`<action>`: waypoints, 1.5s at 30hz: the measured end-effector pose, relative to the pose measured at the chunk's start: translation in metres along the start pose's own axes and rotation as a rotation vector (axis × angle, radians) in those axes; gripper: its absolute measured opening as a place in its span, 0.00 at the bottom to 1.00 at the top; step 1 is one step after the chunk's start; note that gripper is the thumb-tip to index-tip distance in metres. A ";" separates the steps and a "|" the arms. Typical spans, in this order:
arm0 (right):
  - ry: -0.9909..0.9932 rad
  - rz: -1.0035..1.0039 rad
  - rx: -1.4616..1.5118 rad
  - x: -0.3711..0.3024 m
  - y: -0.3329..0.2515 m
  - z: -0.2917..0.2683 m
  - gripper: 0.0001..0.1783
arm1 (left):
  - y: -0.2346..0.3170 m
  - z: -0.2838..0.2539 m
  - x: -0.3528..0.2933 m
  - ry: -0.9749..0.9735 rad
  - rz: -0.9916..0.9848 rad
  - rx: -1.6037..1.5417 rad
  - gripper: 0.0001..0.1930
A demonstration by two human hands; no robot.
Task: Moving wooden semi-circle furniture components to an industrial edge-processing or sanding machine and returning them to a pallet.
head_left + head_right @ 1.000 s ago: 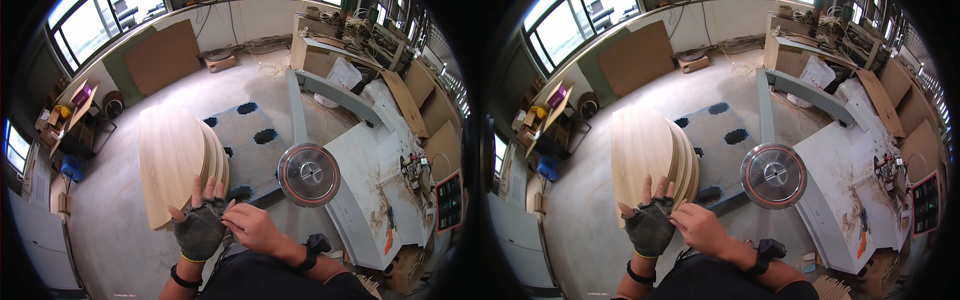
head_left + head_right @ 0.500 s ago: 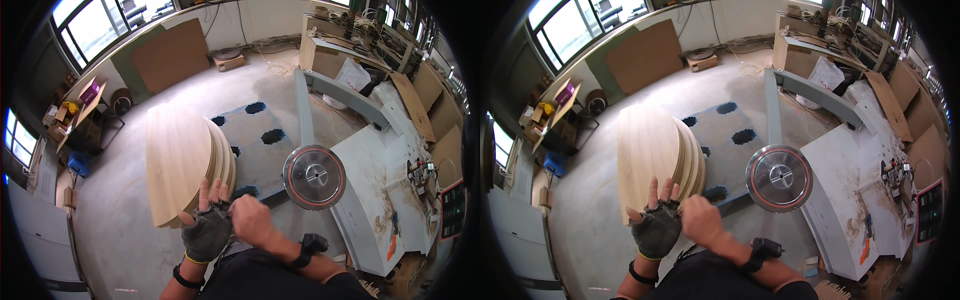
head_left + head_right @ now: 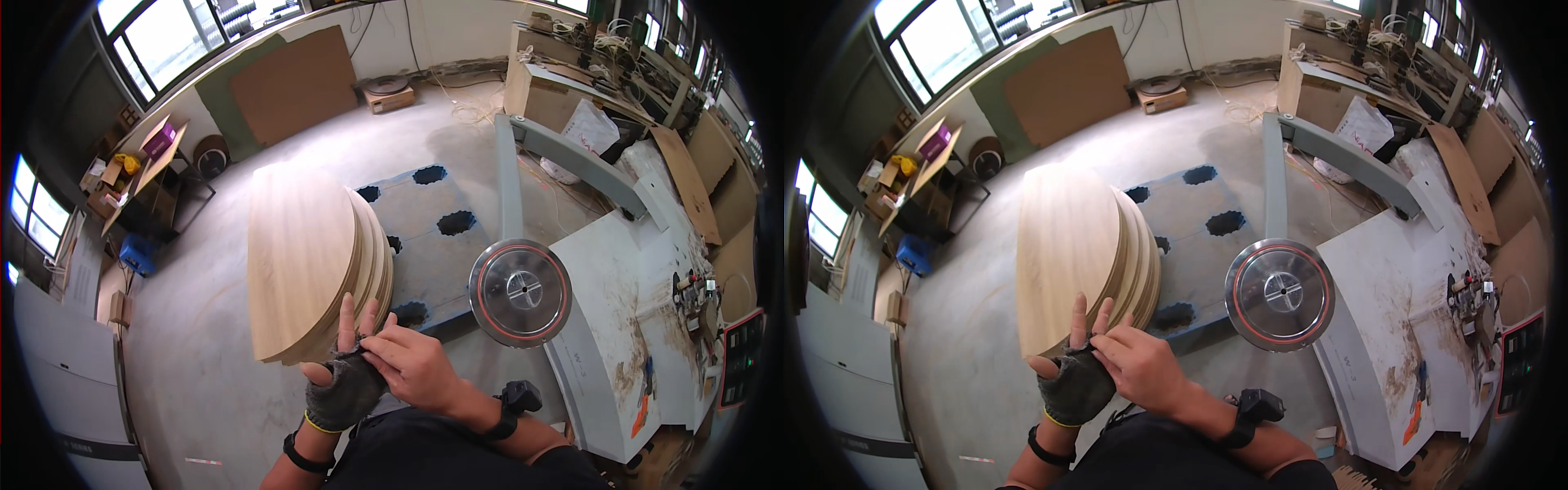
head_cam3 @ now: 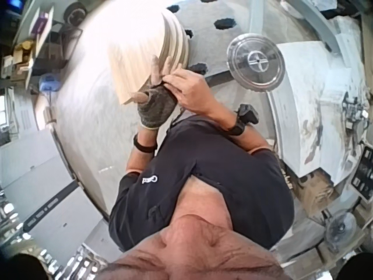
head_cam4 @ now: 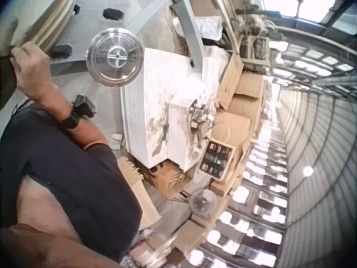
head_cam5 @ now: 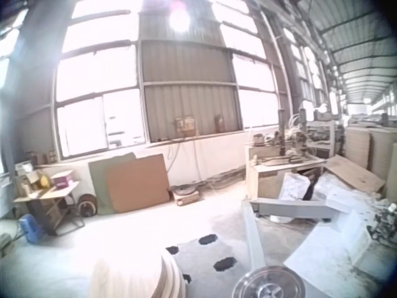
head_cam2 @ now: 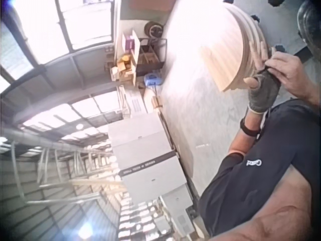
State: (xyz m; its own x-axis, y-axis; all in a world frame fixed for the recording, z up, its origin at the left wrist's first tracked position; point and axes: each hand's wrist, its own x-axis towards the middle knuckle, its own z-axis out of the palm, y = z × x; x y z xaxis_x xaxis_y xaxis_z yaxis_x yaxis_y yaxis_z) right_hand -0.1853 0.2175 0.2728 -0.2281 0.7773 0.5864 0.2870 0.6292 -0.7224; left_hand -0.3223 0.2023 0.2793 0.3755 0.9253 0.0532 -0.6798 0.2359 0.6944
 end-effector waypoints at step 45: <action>0.579 1.661 0.436 -0.089 0.443 0.448 0.23 | -0.035 -0.651 -0.045 1.365 -0.799 1.627 0.34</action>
State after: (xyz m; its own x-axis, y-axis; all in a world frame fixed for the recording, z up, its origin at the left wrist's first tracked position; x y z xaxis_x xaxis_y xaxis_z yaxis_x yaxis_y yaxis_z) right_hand -0.4547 0.4289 -0.2634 0.3554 0.4893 -0.7964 -0.4064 -0.6864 -0.6031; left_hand -0.7256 0.3453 -0.2145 -0.7743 0.5503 -0.3126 0.5270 0.8341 0.1629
